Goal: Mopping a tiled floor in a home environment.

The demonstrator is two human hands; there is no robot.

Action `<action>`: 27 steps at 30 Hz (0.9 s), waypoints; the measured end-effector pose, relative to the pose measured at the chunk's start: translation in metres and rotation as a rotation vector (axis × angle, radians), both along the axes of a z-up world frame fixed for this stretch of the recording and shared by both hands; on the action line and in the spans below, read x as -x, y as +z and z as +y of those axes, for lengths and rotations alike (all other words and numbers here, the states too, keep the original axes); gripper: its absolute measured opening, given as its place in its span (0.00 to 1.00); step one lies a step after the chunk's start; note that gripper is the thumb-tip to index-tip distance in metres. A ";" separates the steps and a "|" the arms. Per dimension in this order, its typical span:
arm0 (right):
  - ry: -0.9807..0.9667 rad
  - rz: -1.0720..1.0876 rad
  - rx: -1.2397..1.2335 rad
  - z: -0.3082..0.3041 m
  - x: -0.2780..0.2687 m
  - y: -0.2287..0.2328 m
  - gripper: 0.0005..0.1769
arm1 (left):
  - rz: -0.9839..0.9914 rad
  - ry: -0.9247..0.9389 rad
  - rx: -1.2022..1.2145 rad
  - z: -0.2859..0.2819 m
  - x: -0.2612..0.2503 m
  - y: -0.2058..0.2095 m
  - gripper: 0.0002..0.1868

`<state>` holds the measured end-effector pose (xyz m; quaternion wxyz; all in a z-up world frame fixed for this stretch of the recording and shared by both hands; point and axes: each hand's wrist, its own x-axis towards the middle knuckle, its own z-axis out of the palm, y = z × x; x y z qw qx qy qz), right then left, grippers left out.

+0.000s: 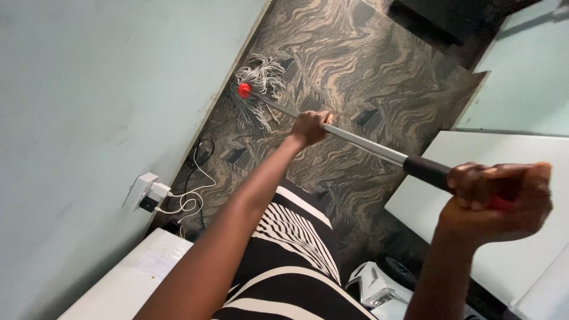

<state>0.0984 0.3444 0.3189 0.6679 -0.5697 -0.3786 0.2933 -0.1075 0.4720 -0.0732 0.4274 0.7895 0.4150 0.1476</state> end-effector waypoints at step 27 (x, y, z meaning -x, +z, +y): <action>-0.777 -0.308 0.392 -0.335 0.178 0.135 0.28 | -0.082 -0.758 0.072 -0.310 -0.050 0.107 0.20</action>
